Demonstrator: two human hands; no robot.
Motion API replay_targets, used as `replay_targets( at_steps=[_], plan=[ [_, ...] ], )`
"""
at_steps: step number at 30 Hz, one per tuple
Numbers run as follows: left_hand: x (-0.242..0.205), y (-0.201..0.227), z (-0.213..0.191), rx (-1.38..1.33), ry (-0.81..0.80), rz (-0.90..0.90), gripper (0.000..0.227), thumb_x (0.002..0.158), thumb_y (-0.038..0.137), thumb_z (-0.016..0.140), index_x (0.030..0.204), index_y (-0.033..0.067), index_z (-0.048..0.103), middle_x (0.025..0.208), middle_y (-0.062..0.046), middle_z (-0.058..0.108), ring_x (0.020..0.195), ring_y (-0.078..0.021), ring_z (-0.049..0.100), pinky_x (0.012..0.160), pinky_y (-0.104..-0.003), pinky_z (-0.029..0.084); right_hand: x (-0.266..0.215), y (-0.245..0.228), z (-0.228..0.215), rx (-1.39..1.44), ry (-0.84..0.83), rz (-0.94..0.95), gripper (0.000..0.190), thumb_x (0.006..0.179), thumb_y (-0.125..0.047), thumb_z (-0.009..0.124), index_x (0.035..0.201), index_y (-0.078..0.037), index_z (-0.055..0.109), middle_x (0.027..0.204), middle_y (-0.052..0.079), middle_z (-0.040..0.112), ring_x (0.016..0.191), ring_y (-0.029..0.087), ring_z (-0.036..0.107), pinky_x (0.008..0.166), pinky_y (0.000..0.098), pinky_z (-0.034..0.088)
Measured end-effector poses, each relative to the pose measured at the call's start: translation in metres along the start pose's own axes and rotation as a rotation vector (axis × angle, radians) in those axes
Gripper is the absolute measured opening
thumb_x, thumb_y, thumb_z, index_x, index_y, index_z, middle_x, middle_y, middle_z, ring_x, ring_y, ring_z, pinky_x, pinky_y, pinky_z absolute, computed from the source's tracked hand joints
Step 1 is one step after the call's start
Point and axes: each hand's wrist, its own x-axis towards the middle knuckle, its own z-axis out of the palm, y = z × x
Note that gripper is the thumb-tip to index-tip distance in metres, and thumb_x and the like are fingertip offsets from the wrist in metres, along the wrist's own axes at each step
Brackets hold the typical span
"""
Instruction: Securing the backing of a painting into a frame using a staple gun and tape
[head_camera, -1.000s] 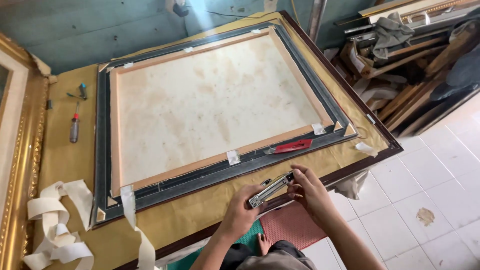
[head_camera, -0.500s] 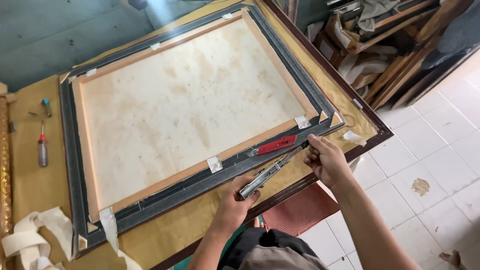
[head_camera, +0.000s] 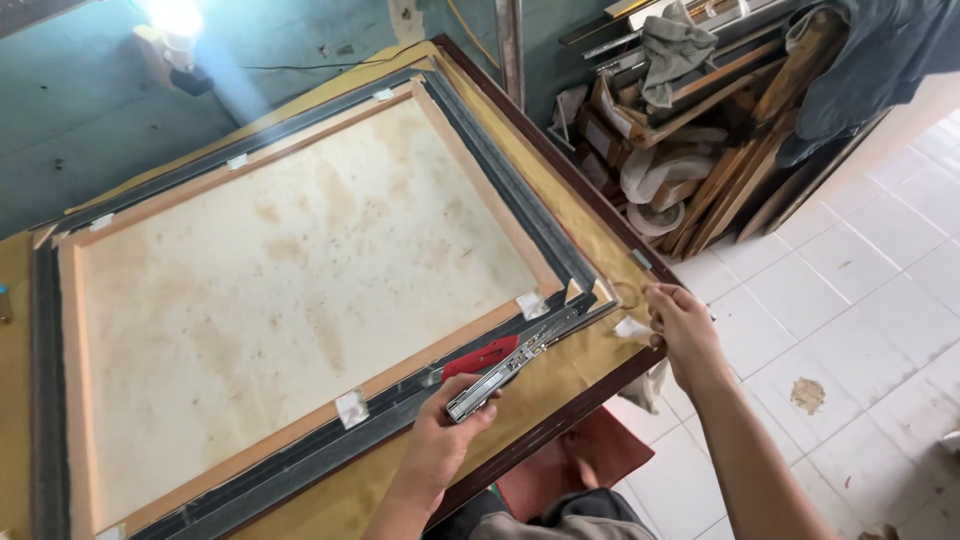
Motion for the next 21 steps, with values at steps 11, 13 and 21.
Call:
replay_targets(
  at_steps=[11, 13, 21],
  plan=[
    [0.045, -0.011, 0.106, -0.296, 0.213, -0.075, 0.012, 0.072, 0.009, 0.071, 0.080, 0.0059, 0.063, 0.071, -0.007, 0.060, 0.065, -0.0174, 0.052, 0.066, -0.029, 0.041, 0.095, -0.003, -0.064, -0.890, 0.070, -0.537, 0.016, 0.082, -0.022, 0.056, 0.094, -0.017, 0.065, 0.098, 0.002, 0.063, 0.096, 0.024, 0.049, 0.079, 0.0400, 0.040],
    [0.048, -0.004, 0.118, -0.351, 0.254, -0.119, 0.021, 0.073, 0.017, 0.067, 0.085, 0.0019, 0.061, 0.079, -0.007, 0.054, 0.073, -0.0190, 0.048, 0.068, -0.031, 0.044, 0.106, -0.005, -0.069, -0.892, 0.082, -0.533, 0.016, 0.082, -0.021, 0.054, 0.093, -0.019, 0.066, 0.102, 0.000, 0.061, 0.099, 0.024, 0.048, 0.077, 0.0431, 0.040],
    [0.065, -0.002, 0.139, -0.358, 0.310, -0.076, 0.019, 0.072, 0.017, 0.068, 0.086, 0.0032, 0.064, 0.083, -0.007, 0.058, 0.075, -0.0163, 0.050, 0.066, -0.029, 0.047, 0.140, 0.012, -0.058, -1.033, -0.052, -0.700, 0.024, 0.075, -0.036, 0.064, 0.091, -0.019, 0.066, 0.097, 0.004, 0.062, 0.097, 0.022, 0.049, 0.076, 0.0398, 0.039]
  ],
)
